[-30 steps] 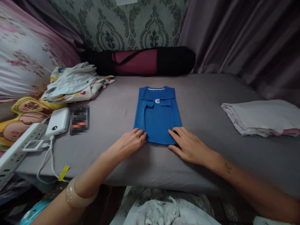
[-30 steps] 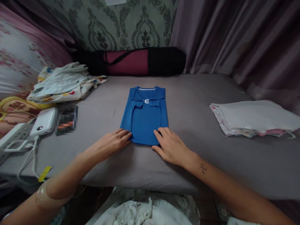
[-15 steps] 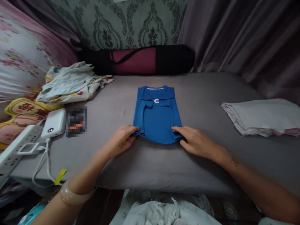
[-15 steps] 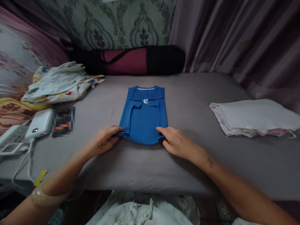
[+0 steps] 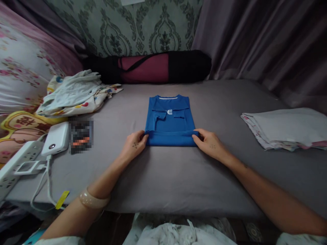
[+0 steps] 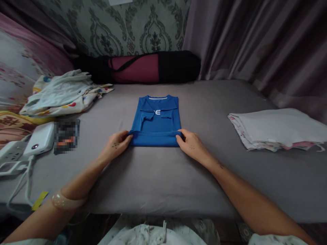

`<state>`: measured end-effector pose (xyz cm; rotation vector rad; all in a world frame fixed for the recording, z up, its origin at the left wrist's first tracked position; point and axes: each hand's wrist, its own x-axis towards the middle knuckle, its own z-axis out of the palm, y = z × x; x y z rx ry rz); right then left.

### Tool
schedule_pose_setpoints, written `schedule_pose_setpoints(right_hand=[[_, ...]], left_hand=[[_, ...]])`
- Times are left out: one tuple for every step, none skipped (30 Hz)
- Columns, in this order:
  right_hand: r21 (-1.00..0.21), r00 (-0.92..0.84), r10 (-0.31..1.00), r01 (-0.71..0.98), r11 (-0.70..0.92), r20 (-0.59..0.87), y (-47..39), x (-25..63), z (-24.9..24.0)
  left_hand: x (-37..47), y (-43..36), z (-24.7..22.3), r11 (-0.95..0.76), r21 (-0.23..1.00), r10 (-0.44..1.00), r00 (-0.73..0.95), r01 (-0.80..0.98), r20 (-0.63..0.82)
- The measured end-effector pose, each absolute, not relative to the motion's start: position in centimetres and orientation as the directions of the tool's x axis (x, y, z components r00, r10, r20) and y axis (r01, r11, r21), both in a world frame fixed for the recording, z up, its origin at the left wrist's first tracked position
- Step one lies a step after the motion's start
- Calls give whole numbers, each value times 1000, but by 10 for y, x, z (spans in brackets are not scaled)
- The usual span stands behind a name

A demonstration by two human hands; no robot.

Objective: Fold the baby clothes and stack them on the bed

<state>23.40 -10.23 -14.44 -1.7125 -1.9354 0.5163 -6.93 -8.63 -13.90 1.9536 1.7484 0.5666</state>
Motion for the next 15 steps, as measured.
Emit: schedule_pose_setpoints(right_hand=[[-565, -81, 989, 813, 138, 124, -102, 234, -146], [-542, -81, 988, 829, 139, 128, -102, 234, -147], [-516, -82, 988, 845, 137, 128, -102, 234, -148], [-490, -82, 989, 862, 132, 122, -102, 235, -149], [-464, -78, 990, 877, 124, 118, -103, 235, -150], [-439, -76, 991, 891, 118, 113, -103, 236, -150], [-418, -72, 991, 902, 112, 112, -103, 236, -151], [-401, -70, 991, 910, 109, 112, -104, 236, -151], [-388, -70, 991, 915, 108, 112, -104, 236, -151], [-379, -71, 991, 919, 109, 113, -105, 237, -151], [-374, -71, 991, 921, 109, 113, -106, 237, -151], [-370, -74, 991, 923, 110, 112, -106, 237, -151], [-365, -75, 991, 924, 111, 112, -107, 237, -151], [-361, -77, 991, 926, 113, 112, -107, 237, -150], [-358, -78, 991, 927, 113, 111, -107, 238, -150]], left_hand=[[-68, -86, -140, -98, 556, 994, 106, 825, 19], [-67, -86, -141, -107, 532, 994, 105, 840, 35], [-66, -87, -142, -118, 512, 993, 107, 851, 51], [-66, -87, -144, -130, 495, 992, 112, 859, 67], [-67, -88, -146, -143, 477, 990, 118, 867, 83], [-67, -88, -149, -159, 460, 987, 128, 874, 99], [-68, -89, -151, -177, 443, 983, 141, 879, 114], [-69, -89, -153, -194, 430, 980, 154, 882, 127], [-69, -89, -154, -208, 420, 976, 164, 883, 140], [-69, -90, -155, -217, 413, 974, 169, 884, 151], [-69, -90, -156, -219, 409, 973, 167, 886, 160], [-69, -90, -156, -214, 406, 973, 158, 888, 166], [-69, -91, -156, -203, 405, 975, 145, 892, 168], [-69, -91, -156, -190, 404, 977, 132, 895, 166], [-69, -92, -157, -177, 404, 980, 123, 898, 157]])
